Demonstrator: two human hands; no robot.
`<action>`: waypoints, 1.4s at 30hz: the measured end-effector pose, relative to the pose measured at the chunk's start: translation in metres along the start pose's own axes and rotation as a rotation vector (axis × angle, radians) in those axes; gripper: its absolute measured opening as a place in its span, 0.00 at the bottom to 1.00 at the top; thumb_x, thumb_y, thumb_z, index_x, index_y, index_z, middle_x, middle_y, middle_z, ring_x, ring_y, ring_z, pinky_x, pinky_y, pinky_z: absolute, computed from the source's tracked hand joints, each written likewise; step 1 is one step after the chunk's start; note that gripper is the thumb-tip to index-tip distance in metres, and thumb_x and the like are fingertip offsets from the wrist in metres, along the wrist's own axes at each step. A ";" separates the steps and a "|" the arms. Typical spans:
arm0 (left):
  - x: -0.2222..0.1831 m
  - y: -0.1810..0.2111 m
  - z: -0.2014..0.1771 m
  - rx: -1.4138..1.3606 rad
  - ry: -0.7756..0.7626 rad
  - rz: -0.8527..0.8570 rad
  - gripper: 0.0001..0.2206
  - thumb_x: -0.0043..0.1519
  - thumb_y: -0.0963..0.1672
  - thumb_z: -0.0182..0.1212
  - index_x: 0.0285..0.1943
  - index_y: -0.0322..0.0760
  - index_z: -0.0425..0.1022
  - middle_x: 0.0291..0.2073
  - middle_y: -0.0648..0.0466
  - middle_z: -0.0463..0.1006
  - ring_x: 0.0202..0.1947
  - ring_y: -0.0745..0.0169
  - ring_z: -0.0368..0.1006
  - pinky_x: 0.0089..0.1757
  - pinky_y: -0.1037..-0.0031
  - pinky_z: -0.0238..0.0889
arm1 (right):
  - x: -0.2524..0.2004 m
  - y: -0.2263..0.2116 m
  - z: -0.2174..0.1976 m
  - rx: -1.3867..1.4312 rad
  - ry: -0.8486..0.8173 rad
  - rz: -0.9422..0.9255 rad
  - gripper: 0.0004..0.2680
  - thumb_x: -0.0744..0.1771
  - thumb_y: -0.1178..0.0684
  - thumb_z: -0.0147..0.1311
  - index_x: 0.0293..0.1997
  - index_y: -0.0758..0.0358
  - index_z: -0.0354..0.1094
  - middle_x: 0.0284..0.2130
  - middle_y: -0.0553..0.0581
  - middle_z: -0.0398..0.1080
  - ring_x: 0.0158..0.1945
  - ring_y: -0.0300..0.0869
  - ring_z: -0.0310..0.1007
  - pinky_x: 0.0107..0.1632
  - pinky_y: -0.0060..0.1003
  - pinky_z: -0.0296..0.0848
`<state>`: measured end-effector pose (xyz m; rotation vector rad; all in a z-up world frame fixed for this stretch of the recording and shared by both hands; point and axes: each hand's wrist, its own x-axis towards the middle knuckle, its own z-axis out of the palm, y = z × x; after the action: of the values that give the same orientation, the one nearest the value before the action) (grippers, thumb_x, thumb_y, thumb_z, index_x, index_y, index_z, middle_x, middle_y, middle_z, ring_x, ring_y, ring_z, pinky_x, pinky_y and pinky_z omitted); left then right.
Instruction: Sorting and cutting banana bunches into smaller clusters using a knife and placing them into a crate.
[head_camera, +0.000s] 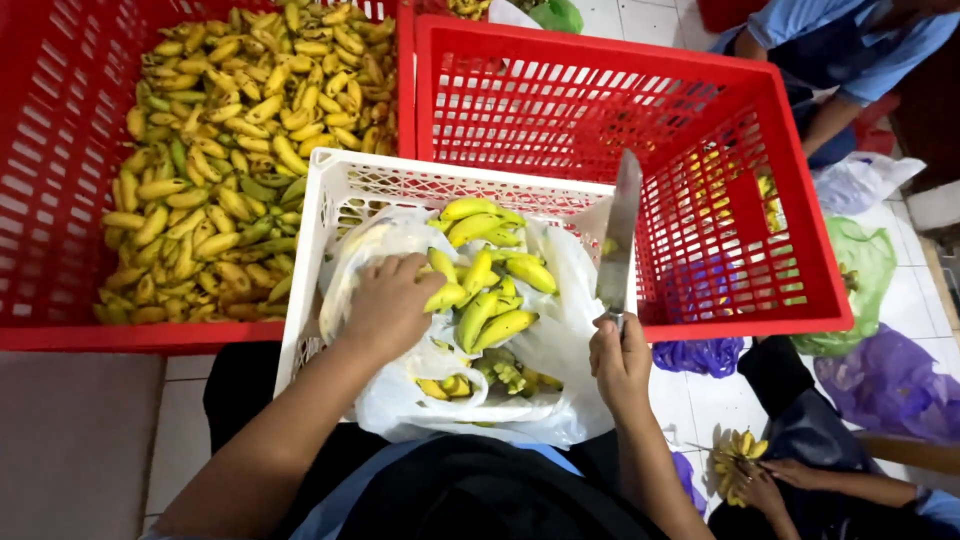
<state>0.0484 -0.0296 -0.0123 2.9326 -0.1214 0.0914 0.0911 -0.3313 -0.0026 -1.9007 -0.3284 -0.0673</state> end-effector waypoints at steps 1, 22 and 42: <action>0.001 -0.003 -0.009 -0.187 0.057 -0.064 0.20 0.45 0.46 0.65 0.48 0.46 0.71 0.47 0.48 0.67 0.47 0.46 0.64 0.43 0.59 0.58 | 0.002 0.001 0.000 0.021 0.017 0.028 0.09 0.69 0.53 0.34 0.36 0.65 0.61 0.06 0.49 0.56 0.09 0.36 0.55 0.17 0.27 0.58; 0.065 0.075 -0.035 -0.046 -0.553 -0.086 0.43 0.37 0.59 0.69 0.61 0.41 0.61 0.62 0.31 0.50 0.63 0.25 0.44 0.50 0.35 0.47 | -0.002 0.020 0.019 -0.033 0.031 0.089 0.08 0.68 0.52 0.40 0.34 0.63 0.64 0.08 0.51 0.60 0.11 0.37 0.59 0.19 0.30 0.60; 0.026 0.036 -0.037 -0.701 -0.137 -0.035 0.18 0.39 0.43 0.65 0.41 0.43 0.73 0.47 0.46 0.65 0.49 0.39 0.67 0.44 0.52 0.64 | 0.007 0.039 0.021 -0.174 0.001 0.050 0.09 0.69 0.51 0.41 0.34 0.63 0.64 0.11 0.52 0.62 0.14 0.39 0.59 0.21 0.32 0.61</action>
<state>0.0693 -0.0593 0.0332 2.2363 -0.0975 -0.1331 0.1051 -0.3229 -0.0442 -2.0805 -0.2818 -0.0657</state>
